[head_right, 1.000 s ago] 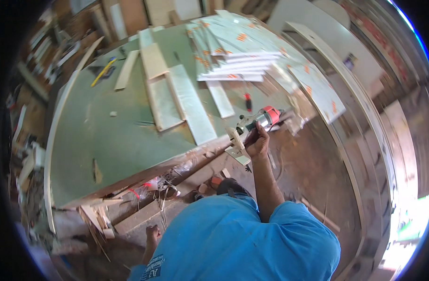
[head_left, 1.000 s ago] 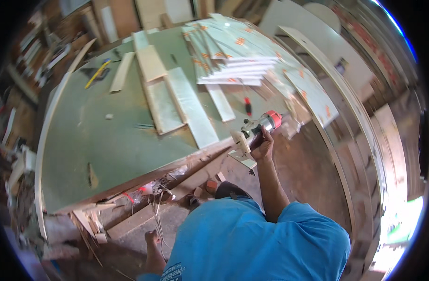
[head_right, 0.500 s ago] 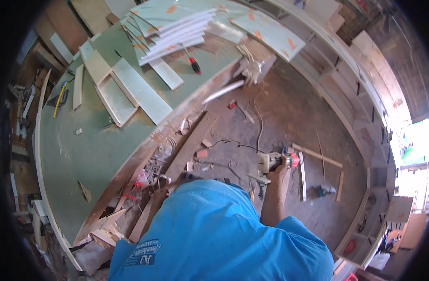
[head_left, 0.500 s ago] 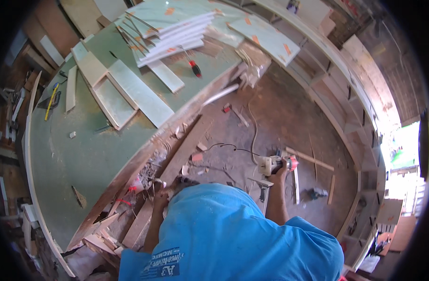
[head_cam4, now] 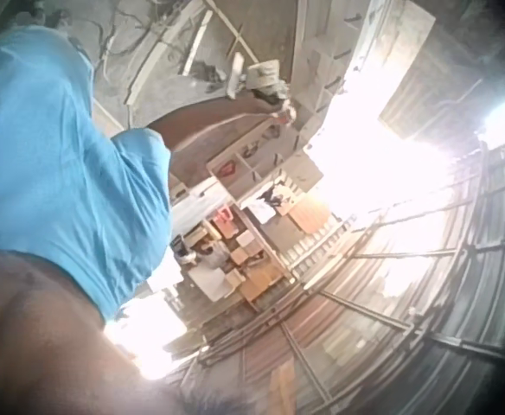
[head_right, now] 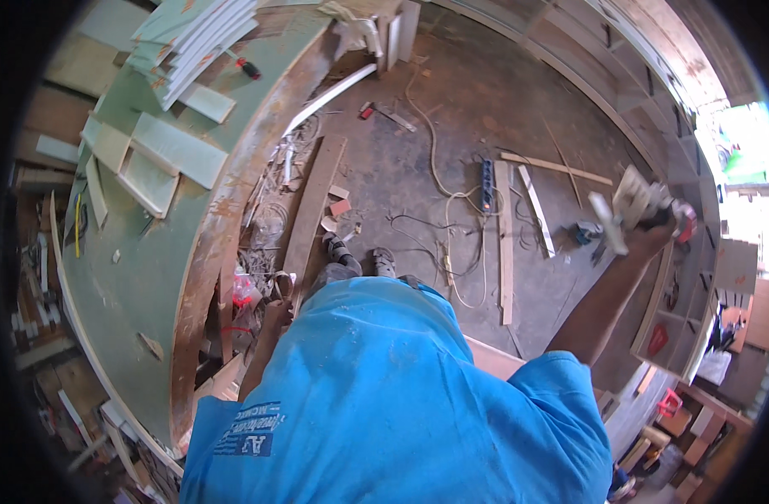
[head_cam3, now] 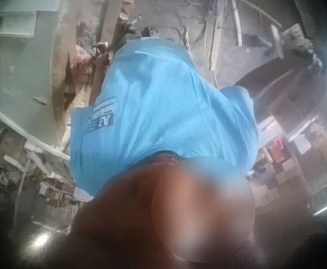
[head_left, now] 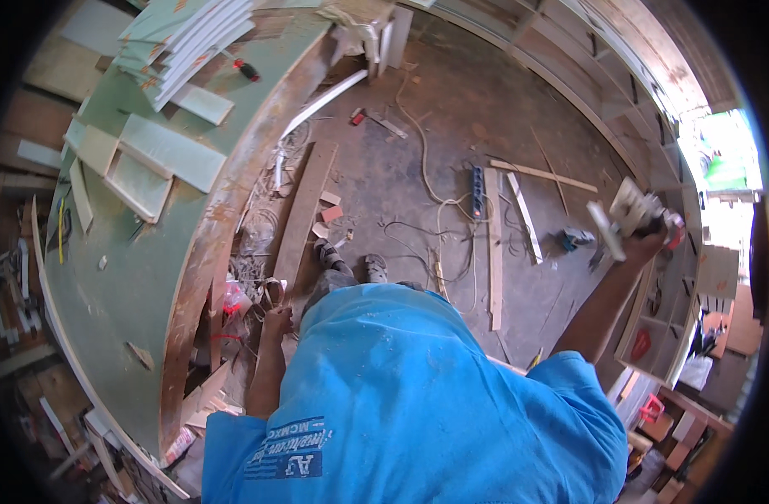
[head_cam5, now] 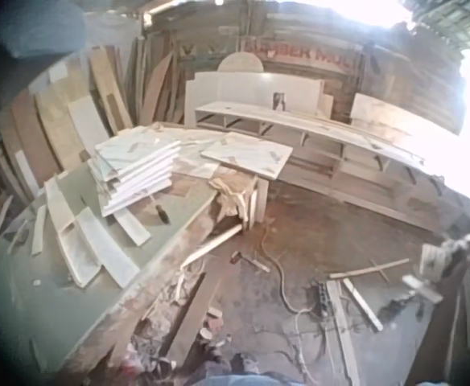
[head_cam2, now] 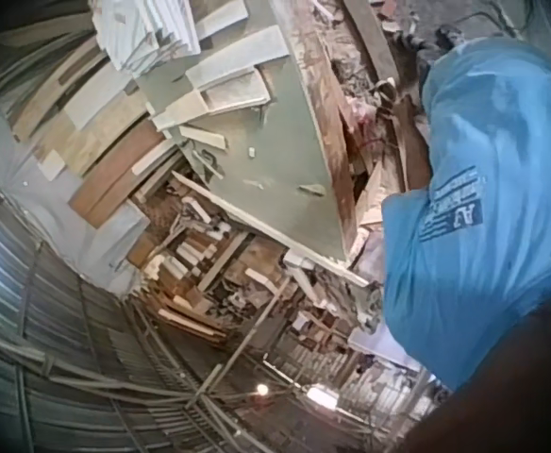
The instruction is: The person uses a handheld router to cut a rectangular opening into a white board and then pries out a small piece of wood with a screwdriver.
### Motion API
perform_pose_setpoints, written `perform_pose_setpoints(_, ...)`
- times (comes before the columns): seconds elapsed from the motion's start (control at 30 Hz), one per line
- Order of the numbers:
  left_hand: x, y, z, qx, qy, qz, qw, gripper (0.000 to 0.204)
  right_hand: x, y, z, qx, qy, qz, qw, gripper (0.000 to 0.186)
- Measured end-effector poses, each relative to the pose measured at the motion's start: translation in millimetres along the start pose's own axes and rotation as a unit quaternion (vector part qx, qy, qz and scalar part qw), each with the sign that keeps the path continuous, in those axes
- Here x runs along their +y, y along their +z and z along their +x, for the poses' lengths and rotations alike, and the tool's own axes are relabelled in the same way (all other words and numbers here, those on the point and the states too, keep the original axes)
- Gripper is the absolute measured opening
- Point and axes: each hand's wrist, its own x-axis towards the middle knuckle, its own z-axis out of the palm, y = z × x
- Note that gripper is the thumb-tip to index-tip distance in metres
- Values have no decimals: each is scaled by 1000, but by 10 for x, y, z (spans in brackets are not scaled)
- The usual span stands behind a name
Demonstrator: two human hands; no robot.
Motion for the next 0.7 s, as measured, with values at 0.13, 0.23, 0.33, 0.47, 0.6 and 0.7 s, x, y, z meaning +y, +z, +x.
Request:
perform_pose_setpoints(0.13, -105, 61, 125, -10, 132, 182, 974, 36, -1129, 539, 829, -88, -265, -259, 925, 78)
perform_pose_setpoints(0.23, -110, 161, 469, 44, 163, 279, 945, 46, -1539, 801, 1264, -109, -387, -82, 912, 52)
perform_pose_setpoints(0.33, 19, 123, 685, 71, 158, 273, 946, 48, -1544, 1604, 876, -45, -295, 31, 954, 41)
perform_pose_setpoints(0.47, 753, 719, 558, 7, 201, 276, 940, 47, -804, 1894, 485, -19, 23, 144, 989, 33)
perform_pose_setpoints(0.6, 1859, 840, 544, -79, 114, 92, 986, 40, 902, 2097, -166, -153, 258, 362, 882, 20)
perform_pose_setpoints(0.7, 2846, 1061, 595, -94, 190, 36, 977, 37, 1851, 2290, -773, 115, 324, 284, 895, 23)
